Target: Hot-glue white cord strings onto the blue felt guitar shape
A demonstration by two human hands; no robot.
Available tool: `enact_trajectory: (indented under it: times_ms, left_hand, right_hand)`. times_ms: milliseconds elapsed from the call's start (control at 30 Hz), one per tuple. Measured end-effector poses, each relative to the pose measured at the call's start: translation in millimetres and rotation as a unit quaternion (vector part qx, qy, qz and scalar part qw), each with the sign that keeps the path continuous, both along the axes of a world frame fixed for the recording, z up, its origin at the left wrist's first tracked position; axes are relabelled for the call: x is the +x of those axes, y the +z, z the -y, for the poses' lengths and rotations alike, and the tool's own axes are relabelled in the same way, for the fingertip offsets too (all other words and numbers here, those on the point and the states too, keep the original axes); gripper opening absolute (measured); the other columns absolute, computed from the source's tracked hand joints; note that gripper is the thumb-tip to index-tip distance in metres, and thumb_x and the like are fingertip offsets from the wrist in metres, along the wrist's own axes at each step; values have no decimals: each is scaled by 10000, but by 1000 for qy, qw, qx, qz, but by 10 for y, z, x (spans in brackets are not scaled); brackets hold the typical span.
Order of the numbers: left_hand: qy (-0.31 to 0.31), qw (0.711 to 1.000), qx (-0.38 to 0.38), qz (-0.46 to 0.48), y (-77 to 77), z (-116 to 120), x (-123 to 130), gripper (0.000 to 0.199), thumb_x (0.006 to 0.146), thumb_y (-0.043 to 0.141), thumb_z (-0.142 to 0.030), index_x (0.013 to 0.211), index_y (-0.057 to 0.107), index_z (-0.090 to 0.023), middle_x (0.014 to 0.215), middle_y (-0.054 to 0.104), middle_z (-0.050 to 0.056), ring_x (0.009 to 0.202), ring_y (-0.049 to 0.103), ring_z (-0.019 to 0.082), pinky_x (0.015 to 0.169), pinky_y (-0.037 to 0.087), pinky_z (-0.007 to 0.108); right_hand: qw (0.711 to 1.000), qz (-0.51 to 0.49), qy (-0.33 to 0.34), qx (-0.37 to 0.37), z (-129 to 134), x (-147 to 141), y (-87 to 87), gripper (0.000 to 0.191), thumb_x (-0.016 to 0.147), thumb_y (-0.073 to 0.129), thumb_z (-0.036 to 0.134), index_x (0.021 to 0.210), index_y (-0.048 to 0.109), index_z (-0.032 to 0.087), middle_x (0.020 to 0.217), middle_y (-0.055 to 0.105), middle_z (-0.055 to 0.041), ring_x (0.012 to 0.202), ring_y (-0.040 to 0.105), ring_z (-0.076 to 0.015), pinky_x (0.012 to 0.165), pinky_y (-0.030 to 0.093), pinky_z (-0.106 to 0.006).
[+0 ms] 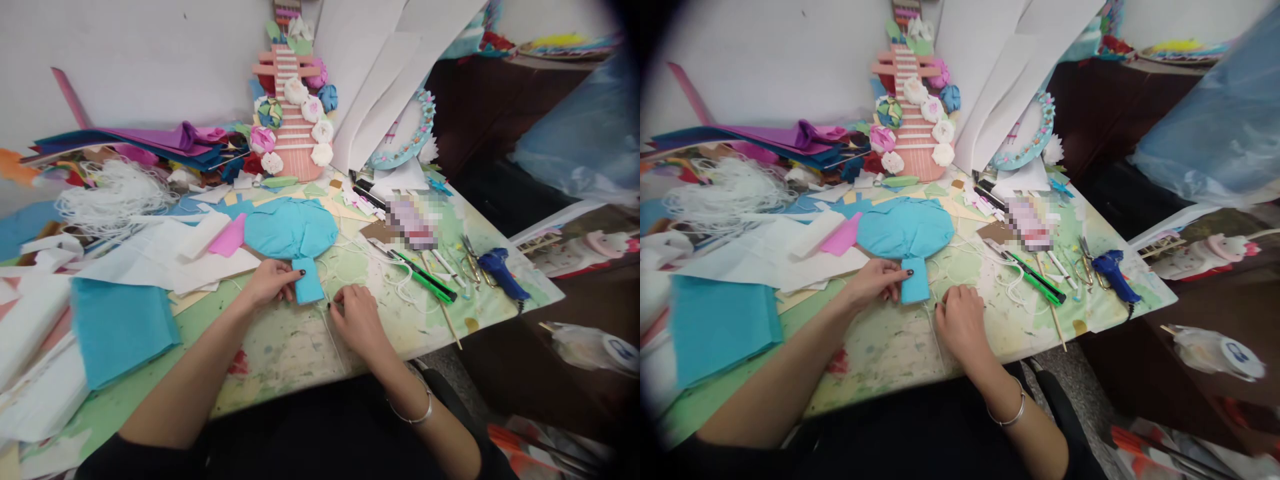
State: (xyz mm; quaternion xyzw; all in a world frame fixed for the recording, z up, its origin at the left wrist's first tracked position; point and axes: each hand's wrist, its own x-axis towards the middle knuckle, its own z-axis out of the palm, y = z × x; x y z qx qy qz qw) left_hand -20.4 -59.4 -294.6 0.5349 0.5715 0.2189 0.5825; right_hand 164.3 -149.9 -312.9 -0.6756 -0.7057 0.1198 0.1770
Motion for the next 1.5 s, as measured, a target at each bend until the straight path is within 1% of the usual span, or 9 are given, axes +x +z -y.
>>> enact_trajectory:
  times_ms: [167, 400, 633, 733, 800, 967, 1033, 1300, 1500]
  left_hand:
    - [96, 987, -33, 123, 91, 6, -56, 282, 663, 738, -357, 698, 604, -111, 590, 643, 25, 505, 588, 102, 486, 457, 191]
    - [159, 955, -43, 246, 145, 38, -40, 189, 698, 689, -269, 740, 600, -108, 646, 649, 29, 545, 583, 104, 542, 476, 217]
    - [190, 942, -30, 273, 126, 53, -33, 238, 662, 728, -276, 748, 572, -118, 611, 589, -18, 488, 519, 67, 477, 432, 185]
    - [191, 939, -33, 285, 130, 93, 23, 328, 617, 777, -293, 754, 527, -130, 628, 572, -35, 503, 524, 57, 483, 447, 173]
    - [196, 939, -28, 281, 124, 134, 83, 399, 574, 806, -286, 759, 479, -151, 651, 569, -42, 533, 548, 67, 506, 476, 187]
    - [188, 948, 10, 257, 54, 255, 230, 501, 560, 805, -302, 782, 367, -203, 637, 501, -83, 514, 515, 62, 474, 449, 175]
    - [170, 953, 24, 251, 19, 299, 266, 484, 589, 782, -314, 767, 345, -208, 604, 444, -100, 485, 463, 45, 460, 426, 156]
    - [86, 981, 14, 175, 14, 396, 286, 357, 650, 726, -387, 919, 595, -193, 891, 605, 12, 656, 564, 108, 526, 487, 207]
    - [52, 983, -27, 175, 35, 431, 267, 317, 626, 783, -391, 819, 696, -157, 834, 673, 56, 694, 597, 142, 558, 466, 210]
  right_hand:
    - [1000, 1, -4, 3, -41, -48, 6, 111, 798, 440, 139, 735, 522, 178, 792, 598, -101, 820, 523, -244, 732, 380, -354]
    - [969, -242, -47, 15, -44, 118, 38, 26, 808, 407, 217, 787, 422, 216, 740, 572, -36, 669, 540, -190, 644, 418, -323]
    - [847, -464, -85, 246, 41, 465, 378, 26, 840, 425, 215, 853, 413, 234, 1031, 612, -97, 1042, 582, -224, 913, 439, -446]
    - [775, -552, -67, 301, 143, 560, 640, 67, 832, 451, 177, 822, 427, 238, 797, 569, -11, 775, 604, -171, 792, 484, -397]
    - [751, -604, -48, 263, 215, 523, 736, 79, 848, 494, 176, 831, 455, 242, 647, 455, 53, 547, 500, -112, 602, 460, -296]
    - [780, -624, -14, 44, 251, 166, 546, 84, 870, 568, 286, 879, 510, 225, 640, 535, 42, 446, 363, -70, 422, 269, -209]
    - [782, -623, -25, 14, 221, 36, 407, 116, 855, 577, 293, 893, 499, 217, 662, 598, 30, 427, 332, -60, 416, 261, -206]
    - [862, -491, -111, 60, 179, -15, 215, 93, 820, 595, 273, 801, 616, 185, 653, 675, -15, 451, 487, -97, 453, 401, -229]
    - [936, -314, -98, 128, 145, -97, 195, 147, 814, 597, 232, 693, 663, 183, 536, 590, 17, 482, 511, -113, 498, 409, -235]
